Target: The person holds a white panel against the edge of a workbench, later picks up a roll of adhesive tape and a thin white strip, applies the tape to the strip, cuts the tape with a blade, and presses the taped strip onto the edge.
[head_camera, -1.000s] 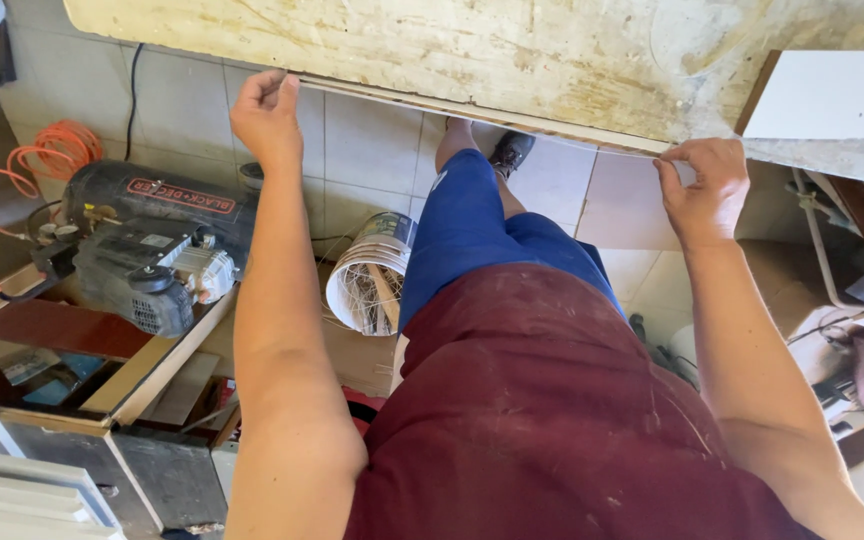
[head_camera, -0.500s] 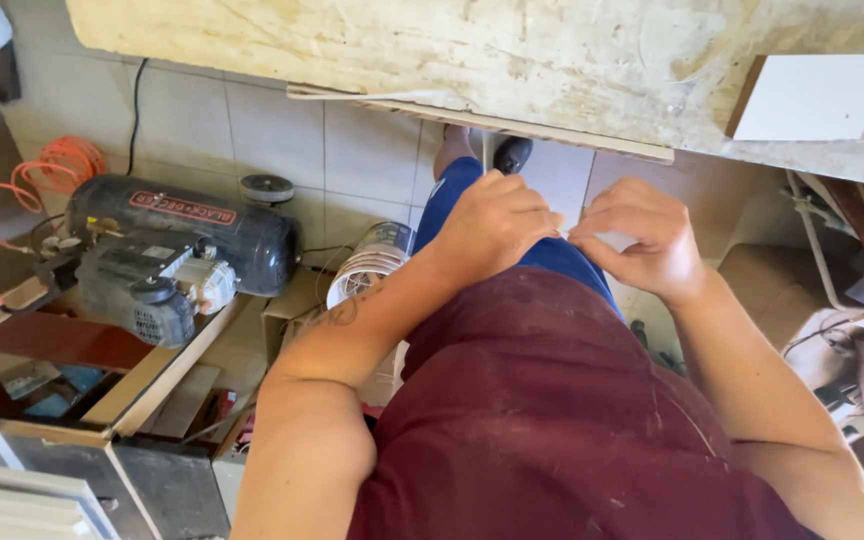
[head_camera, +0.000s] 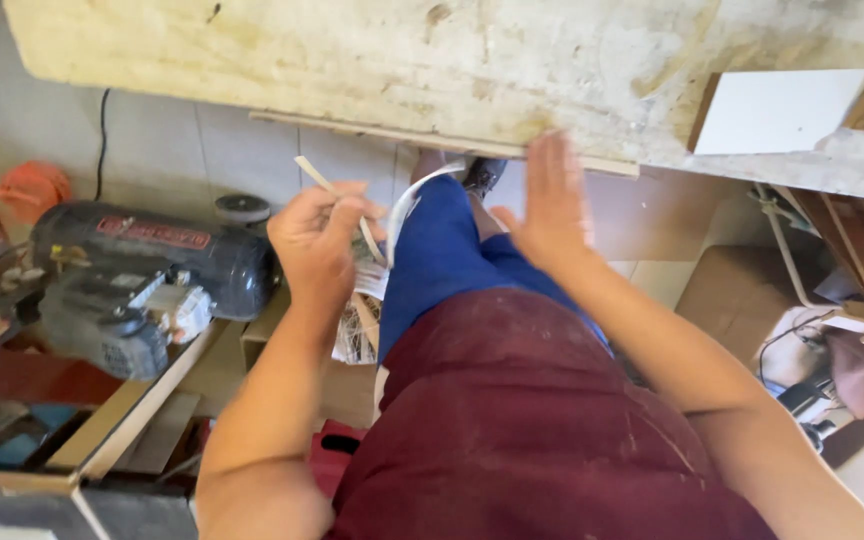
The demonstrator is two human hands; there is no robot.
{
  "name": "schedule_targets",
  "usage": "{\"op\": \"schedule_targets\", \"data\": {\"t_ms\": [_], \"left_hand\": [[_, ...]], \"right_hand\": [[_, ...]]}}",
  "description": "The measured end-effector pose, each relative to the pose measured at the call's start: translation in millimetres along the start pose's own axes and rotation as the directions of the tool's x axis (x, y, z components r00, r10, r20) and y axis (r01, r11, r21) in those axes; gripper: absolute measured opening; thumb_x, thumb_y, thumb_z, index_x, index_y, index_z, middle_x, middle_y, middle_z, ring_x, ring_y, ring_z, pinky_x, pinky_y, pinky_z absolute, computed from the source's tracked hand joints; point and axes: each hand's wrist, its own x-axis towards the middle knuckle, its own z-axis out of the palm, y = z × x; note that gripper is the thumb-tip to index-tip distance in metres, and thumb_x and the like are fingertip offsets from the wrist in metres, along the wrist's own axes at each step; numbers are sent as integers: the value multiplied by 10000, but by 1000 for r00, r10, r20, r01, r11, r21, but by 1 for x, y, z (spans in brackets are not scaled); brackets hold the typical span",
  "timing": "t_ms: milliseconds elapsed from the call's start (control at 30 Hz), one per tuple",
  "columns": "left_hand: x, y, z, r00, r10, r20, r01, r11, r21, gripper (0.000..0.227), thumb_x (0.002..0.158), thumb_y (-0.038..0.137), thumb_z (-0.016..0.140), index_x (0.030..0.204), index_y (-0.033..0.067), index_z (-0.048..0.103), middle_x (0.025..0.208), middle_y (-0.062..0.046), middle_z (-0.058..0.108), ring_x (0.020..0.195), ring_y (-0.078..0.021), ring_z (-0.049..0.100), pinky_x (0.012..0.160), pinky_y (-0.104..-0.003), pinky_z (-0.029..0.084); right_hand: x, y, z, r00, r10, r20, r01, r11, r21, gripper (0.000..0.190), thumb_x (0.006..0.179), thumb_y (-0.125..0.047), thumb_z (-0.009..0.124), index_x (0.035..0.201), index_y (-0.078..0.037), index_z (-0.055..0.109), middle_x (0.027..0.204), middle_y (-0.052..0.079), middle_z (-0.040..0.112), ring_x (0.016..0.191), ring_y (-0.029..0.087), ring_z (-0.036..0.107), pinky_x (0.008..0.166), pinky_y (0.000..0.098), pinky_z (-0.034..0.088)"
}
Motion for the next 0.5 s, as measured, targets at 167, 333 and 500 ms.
{"op": "schedule_targets", "data": {"t_ms": [167, 333, 500], "left_hand": [[-3, -37, -8, 993, -113, 29, 107, 981, 161, 60, 966, -53, 714, 1006, -79, 750, 779, -186, 783, 642, -216, 769, 636, -320, 633], [-8, -44, -28, 999, 17, -34, -11, 983, 183, 71, 969, 63, 812, 970, -5, 792, 863, -154, 745, 698, -162, 687, 677, -310, 581], [-18, -35, -1, 999, -33, -22, 35, 991, 132, 102, 913, 62, 861, 924, -1, 781, 803, -131, 726, 715, -157, 696, 698, -325, 586]], "right_hand": [[28, -12, 65, 948, -317, 12, 316, 942, -114, 1042, 858, -618, 774, 1665, -79, 393, 1668, 274, 398, 1569, 437, 332, 1262, 627, 244], [-35, 63, 36, 996, -18, -85, 12, 997, -70, 1081, 776, -421, 936, 1597, 89, 450, 1625, 337, 446, 1547, 473, 354, 1245, 690, 148], [-85, 95, 18, 993, 73, -98, -75, 997, -18, 1060, 848, -492, 834, 1569, 166, 422, 1616, 444, 343, 1544, 589, 211, 1256, 689, 146]]}}
